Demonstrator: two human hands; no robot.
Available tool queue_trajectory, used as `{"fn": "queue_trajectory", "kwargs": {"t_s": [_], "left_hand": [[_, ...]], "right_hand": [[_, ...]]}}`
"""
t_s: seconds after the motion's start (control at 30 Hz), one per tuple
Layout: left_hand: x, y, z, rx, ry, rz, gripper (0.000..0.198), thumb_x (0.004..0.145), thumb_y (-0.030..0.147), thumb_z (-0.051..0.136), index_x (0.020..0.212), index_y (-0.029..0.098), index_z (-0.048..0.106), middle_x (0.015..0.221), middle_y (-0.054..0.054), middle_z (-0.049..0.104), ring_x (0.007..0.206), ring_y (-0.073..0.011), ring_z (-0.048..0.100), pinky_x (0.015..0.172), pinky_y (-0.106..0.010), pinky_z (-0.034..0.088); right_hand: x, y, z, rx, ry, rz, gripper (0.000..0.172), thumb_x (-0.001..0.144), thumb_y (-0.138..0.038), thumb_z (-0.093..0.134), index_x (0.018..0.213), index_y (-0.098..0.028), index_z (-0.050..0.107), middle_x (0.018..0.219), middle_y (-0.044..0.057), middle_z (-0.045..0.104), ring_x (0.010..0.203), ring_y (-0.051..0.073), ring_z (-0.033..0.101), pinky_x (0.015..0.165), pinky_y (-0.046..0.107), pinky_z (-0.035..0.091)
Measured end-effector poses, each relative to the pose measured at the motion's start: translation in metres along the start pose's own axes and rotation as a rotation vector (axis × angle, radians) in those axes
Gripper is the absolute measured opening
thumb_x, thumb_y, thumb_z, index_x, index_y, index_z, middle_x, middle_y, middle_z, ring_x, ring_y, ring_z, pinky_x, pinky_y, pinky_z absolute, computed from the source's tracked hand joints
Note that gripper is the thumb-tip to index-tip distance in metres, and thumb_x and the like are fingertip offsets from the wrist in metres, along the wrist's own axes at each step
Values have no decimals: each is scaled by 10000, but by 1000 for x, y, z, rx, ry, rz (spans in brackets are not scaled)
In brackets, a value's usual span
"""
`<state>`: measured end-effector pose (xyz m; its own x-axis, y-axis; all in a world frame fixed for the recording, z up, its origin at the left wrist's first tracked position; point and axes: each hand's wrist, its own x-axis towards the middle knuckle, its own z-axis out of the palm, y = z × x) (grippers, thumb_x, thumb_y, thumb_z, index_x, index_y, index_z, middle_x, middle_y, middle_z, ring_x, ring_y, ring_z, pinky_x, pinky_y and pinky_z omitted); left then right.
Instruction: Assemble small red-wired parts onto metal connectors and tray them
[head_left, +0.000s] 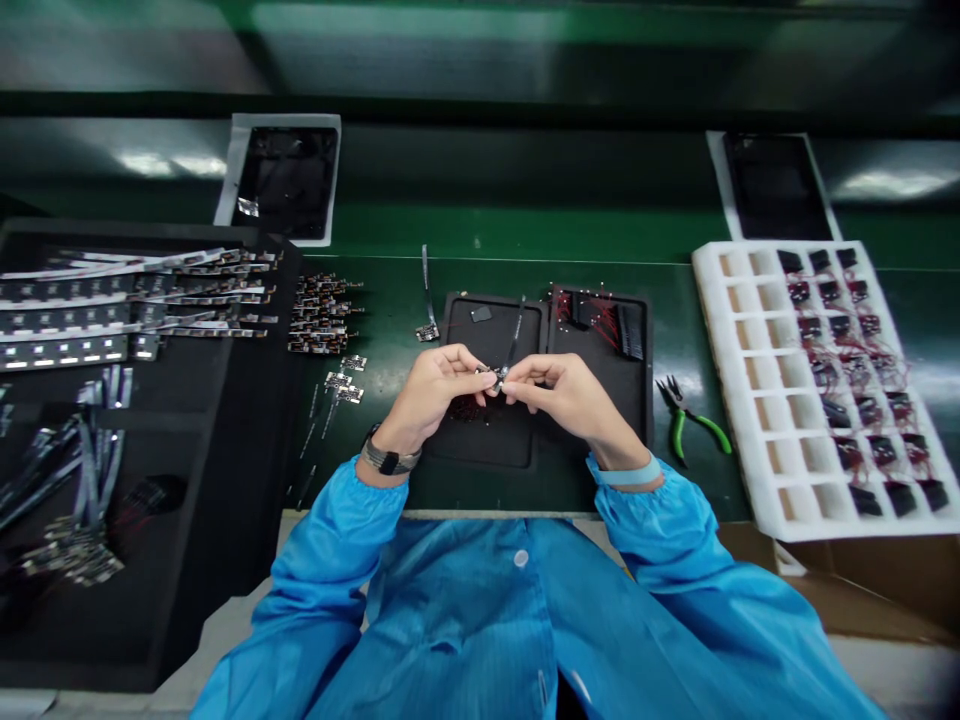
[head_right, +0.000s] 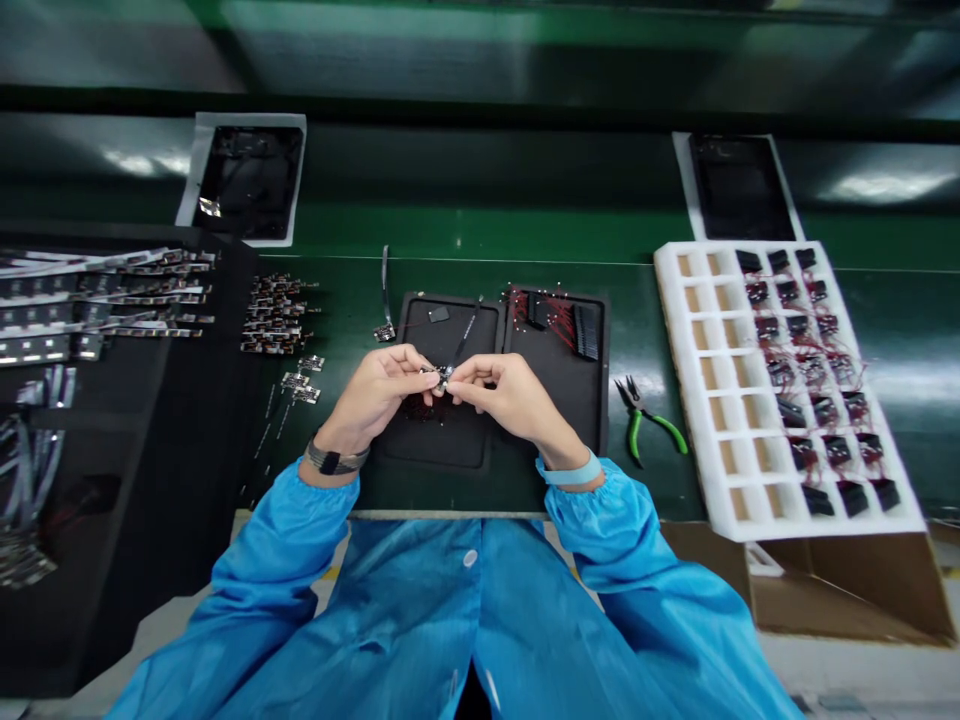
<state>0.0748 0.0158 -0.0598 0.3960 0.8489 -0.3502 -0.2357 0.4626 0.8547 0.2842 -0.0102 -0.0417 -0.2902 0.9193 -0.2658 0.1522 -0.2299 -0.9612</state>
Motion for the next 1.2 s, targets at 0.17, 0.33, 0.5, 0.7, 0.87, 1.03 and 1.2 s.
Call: {"fn": "queue_trajectory", "kwargs": {"t_s": [0.17, 0.33, 0.5, 0.7, 0.87, 1.03, 1.2], "left_hand": [[-1, 7, 0, -32, -37, -80, 371, 611, 253, 966, 719, 131, 633, 689, -46, 749, 576, -158, 706, 602, -272, 573], [-1, 5, -1, -55, -46, -96, 361, 610, 240, 969, 709, 129, 641, 680, -60, 756, 594, -164, 723, 640, -276, 589], [-1, 5, -1, -50, -41, -108, 370, 595, 238, 980, 698, 129, 641, 671, -52, 748, 583, -165, 719, 634, -280, 586], [-3, 6, 1, -52, -24, -103, 370, 598, 236, 980, 693, 129, 638, 667, -55, 750, 584, -163, 723, 640, -274, 590], [-4, 4, 2, -53, -13, -95, 357, 601, 229, 972, 700, 127, 644, 670, -65, 756, 594, -170, 729, 644, -274, 592], [-7, 11, 1, -30, -29, -38, 310, 630, 220, 956, 696, 130, 666, 691, -66, 755, 605, -167, 718, 651, -282, 591], [-15, 32, -18, -128, 3, 203, 257, 691, 258, 929, 731, 161, 694, 778, -23, 697, 641, -140, 668, 624, -277, 573]], "right_hand": [[1, 4, -1, 47, -62, 36, 289, 822, -428, 840, 844, -146, 779, 747, 59, 759, 619, 128, 623, 554, 243, 489], [2, 8, -1, 85, -80, 22, 311, 811, -445, 853, 845, -145, 780, 742, 60, 763, 613, 129, 633, 537, 241, 492], [1, 4, 1, 97, -81, 27, 309, 805, -444, 861, 827, -147, 776, 747, 65, 772, 611, 132, 642, 526, 243, 493], [0, 3, 1, 105, -73, 20, 312, 818, -448, 852, 833, -147, 773, 751, 67, 773, 618, 134, 654, 527, 240, 498], [0, 4, 3, 105, -65, 22, 336, 812, -472, 854, 833, -147, 770, 749, 68, 771, 628, 143, 662, 521, 244, 496], [0, 2, -1, 65, -57, -53, 302, 838, -450, 840, 882, -159, 776, 812, 60, 784, 706, 168, 698, 689, 312, 565], [1, 1, -15, -181, 191, -218, 185, 942, -362, 741, 1033, -203, 768, 1044, 72, 794, 974, 230, 718, 927, 399, 522]]}}
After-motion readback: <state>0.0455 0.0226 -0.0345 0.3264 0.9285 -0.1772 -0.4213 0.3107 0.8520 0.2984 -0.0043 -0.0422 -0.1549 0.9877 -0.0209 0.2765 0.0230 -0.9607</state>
